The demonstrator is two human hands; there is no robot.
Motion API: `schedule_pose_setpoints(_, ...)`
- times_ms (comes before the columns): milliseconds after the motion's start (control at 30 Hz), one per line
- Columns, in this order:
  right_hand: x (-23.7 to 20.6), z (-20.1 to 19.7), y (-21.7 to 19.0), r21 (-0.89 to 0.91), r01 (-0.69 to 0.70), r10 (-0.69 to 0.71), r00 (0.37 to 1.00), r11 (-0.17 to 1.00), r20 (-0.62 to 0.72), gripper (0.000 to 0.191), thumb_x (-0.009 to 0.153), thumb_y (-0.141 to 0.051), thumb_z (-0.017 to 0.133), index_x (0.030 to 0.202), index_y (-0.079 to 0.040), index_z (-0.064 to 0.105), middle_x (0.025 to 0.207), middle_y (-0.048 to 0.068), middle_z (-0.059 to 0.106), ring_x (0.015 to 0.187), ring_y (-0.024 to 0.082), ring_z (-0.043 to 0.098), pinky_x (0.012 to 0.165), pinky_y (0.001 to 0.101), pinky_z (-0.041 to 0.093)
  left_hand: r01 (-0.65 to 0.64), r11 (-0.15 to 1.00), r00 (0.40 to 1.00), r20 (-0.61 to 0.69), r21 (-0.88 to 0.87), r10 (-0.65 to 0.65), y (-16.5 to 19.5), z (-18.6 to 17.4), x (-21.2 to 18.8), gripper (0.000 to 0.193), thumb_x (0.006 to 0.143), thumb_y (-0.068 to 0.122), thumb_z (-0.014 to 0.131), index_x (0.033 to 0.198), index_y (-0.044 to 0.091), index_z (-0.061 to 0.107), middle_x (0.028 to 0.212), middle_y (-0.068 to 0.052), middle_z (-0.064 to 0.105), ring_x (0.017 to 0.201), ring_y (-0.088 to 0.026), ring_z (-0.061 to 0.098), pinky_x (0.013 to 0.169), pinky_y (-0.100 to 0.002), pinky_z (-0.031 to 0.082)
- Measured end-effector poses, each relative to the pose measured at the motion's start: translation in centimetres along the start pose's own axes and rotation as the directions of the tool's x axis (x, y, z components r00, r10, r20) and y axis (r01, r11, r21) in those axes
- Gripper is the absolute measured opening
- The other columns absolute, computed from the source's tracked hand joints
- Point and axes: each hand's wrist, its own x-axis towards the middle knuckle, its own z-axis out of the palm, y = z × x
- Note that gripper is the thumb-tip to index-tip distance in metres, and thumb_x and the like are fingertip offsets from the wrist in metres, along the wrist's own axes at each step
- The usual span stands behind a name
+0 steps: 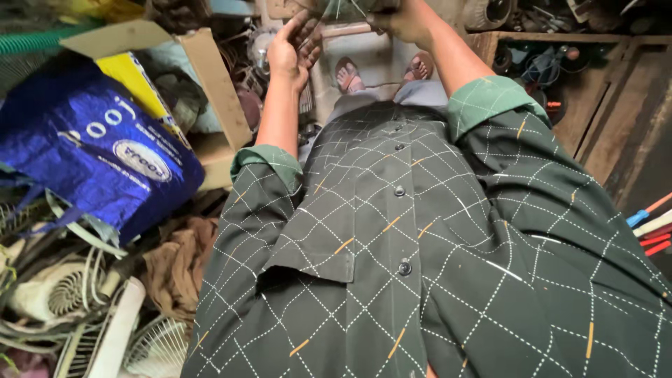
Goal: The person uses a hammer and chisel to separate a motor housing from its rotor, then removes the rotor and inspects the stator windings. The person handles the motor components and a yellow cable in a cluttered workshop.
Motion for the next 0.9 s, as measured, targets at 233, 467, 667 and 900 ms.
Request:
schedule_pose_setpoints(233,-2.3,-1.4,1.4,-0.834,-0.053,0.01,0.998,0.549,-0.057,0.031,0.082,-0.037,0.078,0.105,-0.016,0.075,0.1,0.019,0.072,0.093,0.044,0.066,0.076,0.0531,0.054,0.079,0.966,0.994,-0.094,0.247,-0.057,1.2,-2.1,0.8,0.053,0.098,0.046,0.06,0.138,0.012,0.064,0.119,-0.002,0.074,0.092,-0.017,0.069,0.072,-0.031,0.052)
schedule_pose_setpoints(467,-12.3,-8.0,6.5,-0.682,-0.27,0.037,0.941,0.68,-0.336,0.042,0.094,-0.045,0.075,0.109,-0.007,0.072,0.105,0.018,0.073,0.1,0.042,0.067,0.083,0.0514,0.054,0.084,0.993,0.981,-0.182,0.086,-0.068,3.1,-8.9,0.3,0.042,0.098,0.045,0.059,0.127,0.015,0.064,0.113,-0.001,0.071,0.097,-0.021,0.069,0.082,-0.037,0.052)
schedule_pose_setpoints(667,-17.2,-15.5,1.9,-0.671,-0.314,0.05,0.923,0.672,-0.382,0.04,0.088,-0.046,0.076,0.109,-0.012,0.077,0.107,0.015,0.075,0.1,0.035,0.07,0.087,0.0456,0.055,0.046,0.999,0.985,-0.169,0.011,-0.043,2.8,-11.2,-1.1,0.046,0.1,0.045,0.054,0.134,0.016,0.058,0.13,-0.006,0.064,0.128,-0.028,0.058,0.106,-0.041,0.04)
schedule_pose_setpoints(900,-14.3,-30.1,-18.0,-0.795,0.091,-0.563,0.754,0.599,-0.337,0.033,0.091,-0.034,0.079,0.109,-0.006,0.073,0.107,0.014,0.074,0.099,0.03,0.07,0.087,0.0397,0.055,0.003,1.0,0.959,-0.284,-0.018,-0.008,0.4,-6.9,-2.5,0.028,0.103,0.04,0.053,0.113,0.017,0.065,0.104,-0.003,0.068,0.092,-0.023,0.064,0.078,-0.039,0.049)
